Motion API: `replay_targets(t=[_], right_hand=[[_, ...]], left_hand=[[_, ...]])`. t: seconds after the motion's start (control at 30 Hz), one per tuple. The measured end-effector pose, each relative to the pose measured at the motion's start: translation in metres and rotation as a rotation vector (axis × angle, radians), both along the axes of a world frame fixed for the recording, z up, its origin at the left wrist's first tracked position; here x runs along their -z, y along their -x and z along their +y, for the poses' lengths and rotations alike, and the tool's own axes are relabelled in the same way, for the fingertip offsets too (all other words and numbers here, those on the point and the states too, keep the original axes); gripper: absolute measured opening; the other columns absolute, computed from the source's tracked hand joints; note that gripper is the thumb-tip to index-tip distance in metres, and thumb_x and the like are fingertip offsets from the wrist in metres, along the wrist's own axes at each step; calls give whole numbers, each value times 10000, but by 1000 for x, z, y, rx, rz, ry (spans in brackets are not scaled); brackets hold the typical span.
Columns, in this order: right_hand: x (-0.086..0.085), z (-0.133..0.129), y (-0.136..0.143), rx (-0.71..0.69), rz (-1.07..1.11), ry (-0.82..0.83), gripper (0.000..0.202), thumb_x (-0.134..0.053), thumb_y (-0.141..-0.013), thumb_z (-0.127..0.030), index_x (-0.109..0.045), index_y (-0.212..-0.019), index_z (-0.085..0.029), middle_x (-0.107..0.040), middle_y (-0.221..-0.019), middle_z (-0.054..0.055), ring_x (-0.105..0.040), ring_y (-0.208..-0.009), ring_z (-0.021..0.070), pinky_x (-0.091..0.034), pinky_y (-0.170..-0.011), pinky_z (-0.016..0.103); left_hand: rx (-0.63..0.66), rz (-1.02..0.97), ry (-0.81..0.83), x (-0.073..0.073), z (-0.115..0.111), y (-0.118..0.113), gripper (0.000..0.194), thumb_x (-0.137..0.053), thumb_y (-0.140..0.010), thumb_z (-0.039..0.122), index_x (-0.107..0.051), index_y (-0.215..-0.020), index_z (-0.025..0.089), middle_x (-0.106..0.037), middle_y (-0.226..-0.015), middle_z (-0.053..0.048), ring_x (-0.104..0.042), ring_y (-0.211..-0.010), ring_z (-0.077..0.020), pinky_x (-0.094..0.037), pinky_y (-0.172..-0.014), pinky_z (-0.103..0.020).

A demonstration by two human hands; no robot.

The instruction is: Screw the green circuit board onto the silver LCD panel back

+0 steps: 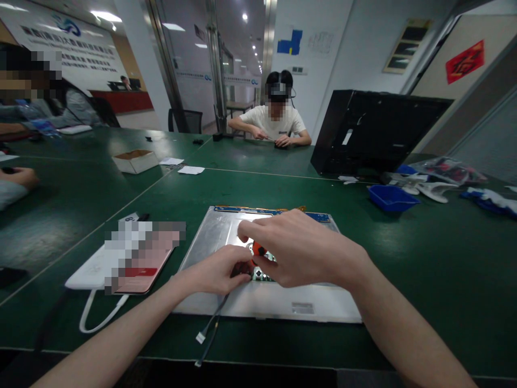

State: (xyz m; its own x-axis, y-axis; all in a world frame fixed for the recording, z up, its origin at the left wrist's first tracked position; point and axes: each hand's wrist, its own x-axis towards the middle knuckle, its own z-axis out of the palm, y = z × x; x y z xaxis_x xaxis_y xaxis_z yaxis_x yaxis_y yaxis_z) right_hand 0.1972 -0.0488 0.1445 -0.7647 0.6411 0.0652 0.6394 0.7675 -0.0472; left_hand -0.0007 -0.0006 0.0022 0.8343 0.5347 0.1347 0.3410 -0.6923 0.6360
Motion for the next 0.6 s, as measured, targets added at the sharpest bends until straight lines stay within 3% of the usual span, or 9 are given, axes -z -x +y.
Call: replay_targets(t=[0.37, 0.6], right_hand=[[5, 3, 0, 69, -24, -80, 141, -541, -907, -286, -557, -1019, -200, -706, -802, 28, -579, -625, 152, -204, -508, 280], [2, 1, 1, 32, -14, -31, 146, -545, -906, -263, -524, -1031, -191, -708, -869, 30, -581, -644, 142, -226, -498, 276]], left_hand=[[31, -17, 9, -4, 0, -4, 73, -573, -823, 191, -612, -876, 157, -634, -760, -21, -546, -625, -147, -409, -586, -255], [31, 28, 20, -3, 1, -3, 61, -572, -829, 183, -620, -857, 158, -648, -780, -32, -585, -687, -178, -420, -623, -280]])
